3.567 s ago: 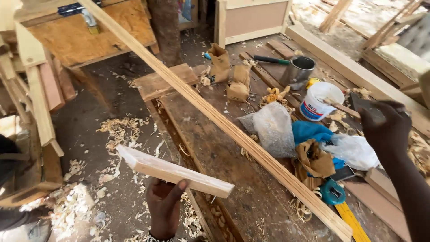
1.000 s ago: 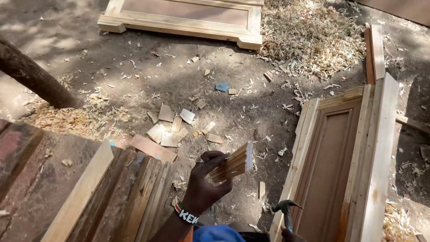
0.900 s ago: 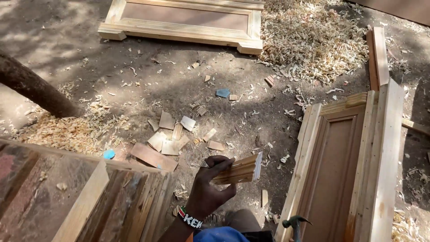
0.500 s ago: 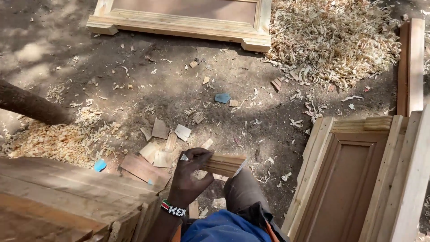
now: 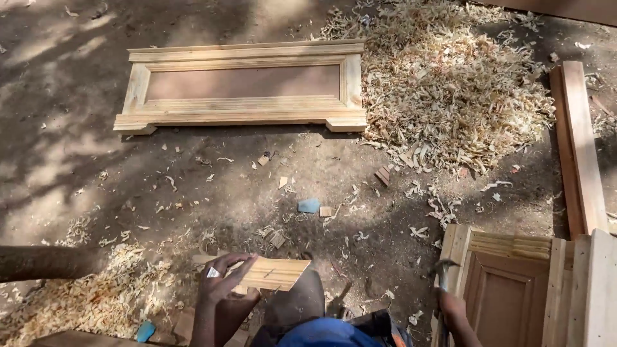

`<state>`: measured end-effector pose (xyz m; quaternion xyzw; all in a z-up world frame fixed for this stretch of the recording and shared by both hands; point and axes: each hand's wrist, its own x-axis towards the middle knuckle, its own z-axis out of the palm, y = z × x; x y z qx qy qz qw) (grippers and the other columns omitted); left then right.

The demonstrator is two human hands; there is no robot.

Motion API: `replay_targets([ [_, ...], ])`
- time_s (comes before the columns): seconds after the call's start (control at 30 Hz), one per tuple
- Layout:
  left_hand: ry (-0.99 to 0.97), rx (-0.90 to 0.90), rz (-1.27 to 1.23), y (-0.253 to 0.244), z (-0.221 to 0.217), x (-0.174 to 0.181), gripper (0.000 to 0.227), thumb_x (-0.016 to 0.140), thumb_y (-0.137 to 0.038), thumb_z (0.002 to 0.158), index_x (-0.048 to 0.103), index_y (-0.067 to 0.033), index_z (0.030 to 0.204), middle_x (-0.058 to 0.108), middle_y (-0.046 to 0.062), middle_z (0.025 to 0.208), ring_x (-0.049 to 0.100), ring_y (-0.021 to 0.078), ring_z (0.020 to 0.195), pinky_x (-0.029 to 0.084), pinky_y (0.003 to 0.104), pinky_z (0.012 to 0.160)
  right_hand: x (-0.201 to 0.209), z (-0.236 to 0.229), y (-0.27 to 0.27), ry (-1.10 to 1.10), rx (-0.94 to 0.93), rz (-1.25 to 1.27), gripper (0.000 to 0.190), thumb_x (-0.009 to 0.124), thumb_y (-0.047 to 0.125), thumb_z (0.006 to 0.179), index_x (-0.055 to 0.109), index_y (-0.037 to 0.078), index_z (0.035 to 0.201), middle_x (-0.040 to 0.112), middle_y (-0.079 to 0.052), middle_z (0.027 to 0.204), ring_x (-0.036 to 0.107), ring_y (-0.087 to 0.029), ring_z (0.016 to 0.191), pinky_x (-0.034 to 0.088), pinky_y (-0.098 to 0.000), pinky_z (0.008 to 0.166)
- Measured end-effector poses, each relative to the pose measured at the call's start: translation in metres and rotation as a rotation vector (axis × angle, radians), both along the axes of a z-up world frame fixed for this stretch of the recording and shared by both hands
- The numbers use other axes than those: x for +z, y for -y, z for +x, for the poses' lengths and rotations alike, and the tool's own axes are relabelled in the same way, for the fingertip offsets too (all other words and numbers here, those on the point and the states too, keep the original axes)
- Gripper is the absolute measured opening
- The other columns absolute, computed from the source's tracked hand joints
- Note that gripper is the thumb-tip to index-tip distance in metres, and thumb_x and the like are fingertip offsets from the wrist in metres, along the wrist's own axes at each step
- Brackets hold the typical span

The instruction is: Attaching decorative wooden strips to a frame by applying glue and hammering nails.

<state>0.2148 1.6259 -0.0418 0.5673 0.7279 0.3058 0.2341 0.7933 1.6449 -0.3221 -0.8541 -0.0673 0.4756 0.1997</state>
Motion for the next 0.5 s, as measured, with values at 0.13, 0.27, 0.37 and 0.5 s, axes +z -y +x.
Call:
replay_targets([
  [0.13,-0.083,-0.097,0.22,-0.059,-0.014,0.042,0.056,0.072,-0.009,0.055,0.081,-0.021,0.109,0.076,0.0,0.112,0.068,0.0178,0.1,0.056,0.033,0.088,0.035,-0.028,-0.114,-0.079,0.001,0.32,0.028,0.07,0.026,0.1,0.061,0.009,0.079,0.053,-0.006,0.066,0.045,-0.021,0.051,0.035,-0.0361,0.047],
  [0.27,-0.24,-0.135,0.269,-0.164,-0.067,0.029,0.061,0.075,-0.007,0.059,0.077,-0.0185,0.118,0.073,0.0,0.117,0.068,0.0194,0.106,0.043,0.041,0.098,0.064,-0.102,-0.17,0.07,0.118,0.114,0.031,0.07,0.028,0.103,0.069,0.004,0.084,0.061,-0.011,0.068,0.051,-0.021,0.056,0.041,-0.0376,0.055],
  [0.37,-0.255,-0.146,0.231,-0.258,-0.116,0.029,0.063,0.073,-0.011,0.058,0.075,-0.02,0.121,0.071,-0.002,0.116,0.066,0.0187,0.1,0.042,0.044,0.1,0.007,-0.138,-0.206,0.015,0.037,0.053,0.037,0.071,0.015,0.095,0.057,0.001,0.064,0.052,-0.016,0.053,0.043,-0.027,0.038,0.031,-0.0415,0.038],
  [0.5,-0.296,-0.129,0.173,-0.352,-0.169,0.053,0.059,0.072,-0.013,0.061,0.076,-0.0216,0.12,0.069,-0.004,0.121,0.06,0.0199,0.112,0.038,0.045,0.106,-0.02,-0.177,-0.251,0.019,0.124,0.027,0.032,0.071,0.018,0.094,0.061,0.0,0.069,0.056,-0.017,0.058,0.047,-0.028,0.044,0.034,-0.0415,0.042],
])
